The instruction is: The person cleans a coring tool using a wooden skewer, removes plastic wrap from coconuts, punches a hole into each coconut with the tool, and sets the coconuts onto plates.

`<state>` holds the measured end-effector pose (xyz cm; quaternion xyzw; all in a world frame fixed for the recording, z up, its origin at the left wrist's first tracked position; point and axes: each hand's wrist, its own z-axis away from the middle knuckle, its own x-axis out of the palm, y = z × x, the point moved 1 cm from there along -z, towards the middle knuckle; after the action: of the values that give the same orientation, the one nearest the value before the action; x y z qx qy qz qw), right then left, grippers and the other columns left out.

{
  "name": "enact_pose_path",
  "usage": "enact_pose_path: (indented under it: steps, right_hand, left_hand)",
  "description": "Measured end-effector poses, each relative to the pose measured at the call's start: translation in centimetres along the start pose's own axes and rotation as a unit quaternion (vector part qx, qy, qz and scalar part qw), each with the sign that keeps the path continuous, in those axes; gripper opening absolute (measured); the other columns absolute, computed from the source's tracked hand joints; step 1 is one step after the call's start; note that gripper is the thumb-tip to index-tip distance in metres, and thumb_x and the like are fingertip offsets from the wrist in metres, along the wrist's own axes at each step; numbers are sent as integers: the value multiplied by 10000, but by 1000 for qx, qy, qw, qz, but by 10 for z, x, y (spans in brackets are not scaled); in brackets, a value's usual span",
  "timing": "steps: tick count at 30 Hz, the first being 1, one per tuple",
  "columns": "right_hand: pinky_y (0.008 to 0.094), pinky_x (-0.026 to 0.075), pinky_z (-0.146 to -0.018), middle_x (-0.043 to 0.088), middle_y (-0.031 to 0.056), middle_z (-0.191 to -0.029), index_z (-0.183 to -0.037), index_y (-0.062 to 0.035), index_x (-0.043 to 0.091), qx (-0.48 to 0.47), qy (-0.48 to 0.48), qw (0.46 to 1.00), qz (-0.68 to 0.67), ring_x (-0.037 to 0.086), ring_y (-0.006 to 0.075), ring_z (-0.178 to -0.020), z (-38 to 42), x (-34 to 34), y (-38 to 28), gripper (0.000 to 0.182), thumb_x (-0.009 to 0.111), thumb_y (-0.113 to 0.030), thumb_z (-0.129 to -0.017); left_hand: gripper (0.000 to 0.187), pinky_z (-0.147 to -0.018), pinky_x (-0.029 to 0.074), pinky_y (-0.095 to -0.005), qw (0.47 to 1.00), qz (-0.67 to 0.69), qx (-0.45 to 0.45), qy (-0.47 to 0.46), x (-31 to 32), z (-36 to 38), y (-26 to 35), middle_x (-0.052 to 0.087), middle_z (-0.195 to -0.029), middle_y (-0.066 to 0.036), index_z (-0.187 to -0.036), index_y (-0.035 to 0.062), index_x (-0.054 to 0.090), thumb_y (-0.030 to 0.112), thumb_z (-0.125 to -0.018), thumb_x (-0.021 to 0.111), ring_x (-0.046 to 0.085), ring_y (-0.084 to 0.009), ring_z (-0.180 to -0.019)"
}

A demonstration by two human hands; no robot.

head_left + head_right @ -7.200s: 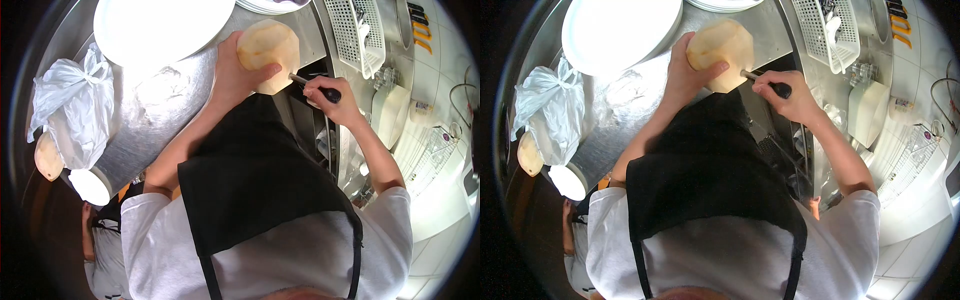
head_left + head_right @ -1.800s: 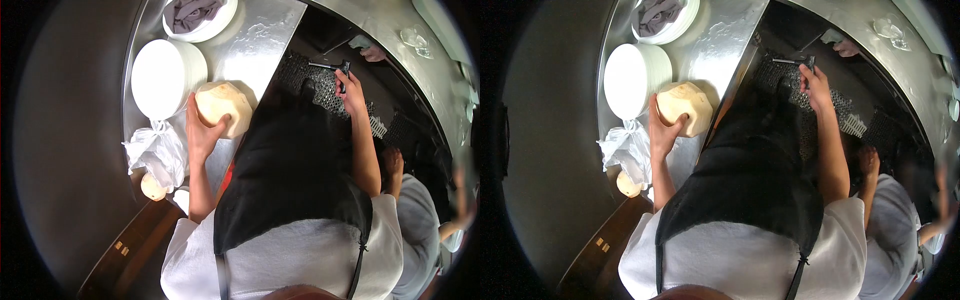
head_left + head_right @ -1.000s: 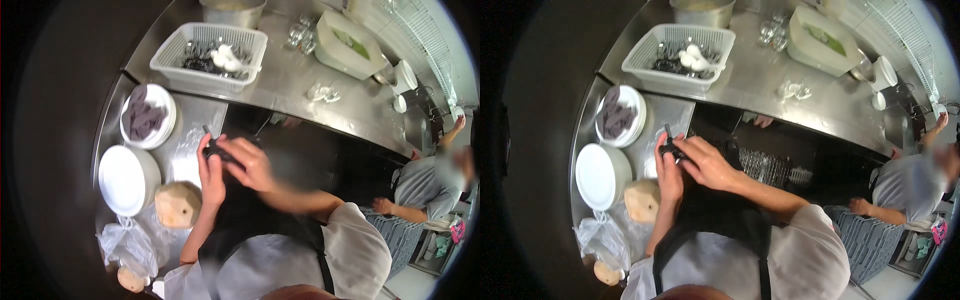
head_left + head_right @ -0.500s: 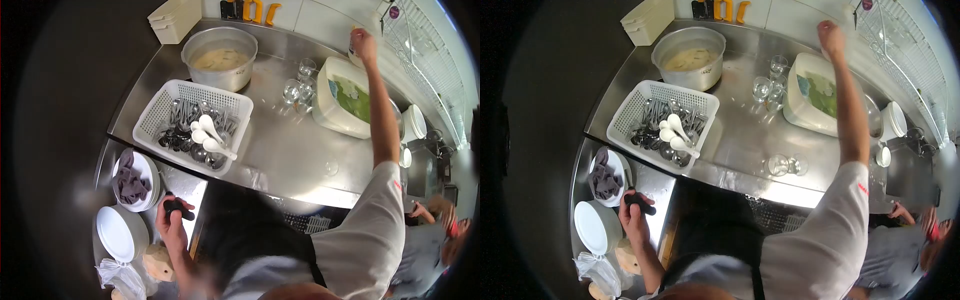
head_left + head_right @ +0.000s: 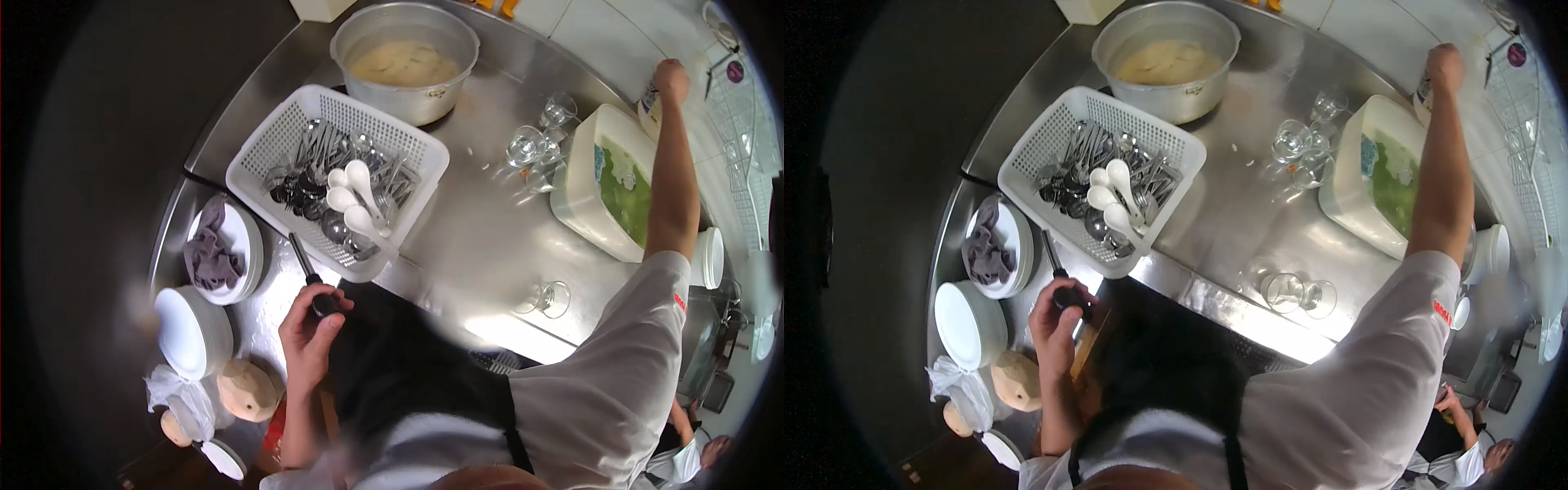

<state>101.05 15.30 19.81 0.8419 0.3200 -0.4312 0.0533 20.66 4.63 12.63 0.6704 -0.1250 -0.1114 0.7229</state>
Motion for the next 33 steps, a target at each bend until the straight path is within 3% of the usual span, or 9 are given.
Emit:
enact_pose_path:
  steps: [6, 11, 12, 13, 20, 22, 27, 32, 33]
  right_hand:
    - [501, 506, -883, 690, 167, -1092, -1122, -212, 665, -24, 157, 987, 12, 643, 406, -1043, -8, -88, -24, 376, 444, -427, -907]
    - [394, 508, -558, 585, 130, -771, -975, 8, 514, -222, 331, 868, -297, 594, 283, -654, 130, -247, -95, 246, 557, -234, -960]
    - [434, 513, -570, 615, 165, -807, -1010, 25, 519, -218, 261, 862, -376, 616, 301, -668, 165, -267, -99, 258, 561, -225, -963]
    - [323, 487, -818, 707, 67, -1018, -1007, -74, 706, -144, 97, 904, -390, 639, 175, -927, 190, -272, -84, 340, 494, -339, -988]
    - [259, 525, -578, 620, 61, -854, -1106, -21, 506, 77, -453, 641, -614, 653, 148, -752, 543, -246, -154, 129, 493, -91, -999]
    - [260, 515, -619, 618, 80, -859, -1181, -25, 462, 159, -465, 601, -630, 623, 143, -734, 595, -238, -153, 198, 495, -63, -990]
    - [277, 495, -742, 613, 75, -879, -1250, -22, 456, -8, -518, 598, -611, 594, 116, -791, 643, -319, -154, 269, 500, -38, -986]
    - [239, 478, -647, 594, 17, -775, -1202, -22, 575, 144, -589, 574, -551, 554, 73, -694, 680, -382, -137, 227, 538, -88, -987]
    - [235, 464, -592, 583, 14, -731, -1205, -13, 588, 129, -571, 622, -521, 544, 71, -648, 672, -391, -136, 240, 544, -95, -983]
  left_hand:
    - [331, -871, 468, -302, 999, 24, -5, 33, -2, -3, -7, 602, -1061, -71, -1188, -4, 573, 80, -886, 680, 626, -179, -968]
    - [318, -879, 466, -290, 999, 39, 4, 26, -7, -8, -12, 604, -1059, -58, -1184, 2, 581, 62, -886, 672, 622, -159, -967]
    - [316, -880, 466, -288, 999, 42, 7, 22, -9, -9, -15, 605, -1057, -57, -1183, 2, 583, 58, -885, 671, 622, -156, -966]
    - [314, -885, 466, -286, 999, 35, 16, 16, -11, -9, -17, 607, -1051, -53, -1184, 3, 585, 43, -883, 665, 621, -151, -967]
    - [326, -868, 482, -275, 995, 78, 34, -54, -28, 2, -31, 606, -1054, -56, -1210, -10, 568, 25, -898, 655, 618, -145, -962]
    - [317, -877, 489, -295, 995, 69, 31, -67, -33, 6, -34, 611, -1044, -64, -1208, -6, 566, 46, -906, 647, 626, -159, -950]
    - [302, -898, 484, -320, 992, 57, 1, -111, -39, 12, -39, 614, -1050, -82, -1221, -1, 548, 90, -939, 610, 625, -178, -957]
    - [374, -957, 464, -375, 971, 169, -71, -157, -18, 16, -39, 580, -1095, -126, -1275, -14, 480, 267, -1028, 478, 588, -227, -1040]
    - [393, -956, 462, -385, 963, 193, -85, -166, -13, 16, -41, 580, -1094, -134, -1275, -12, 478, 297, -1033, 461, 585, -239, -1044]
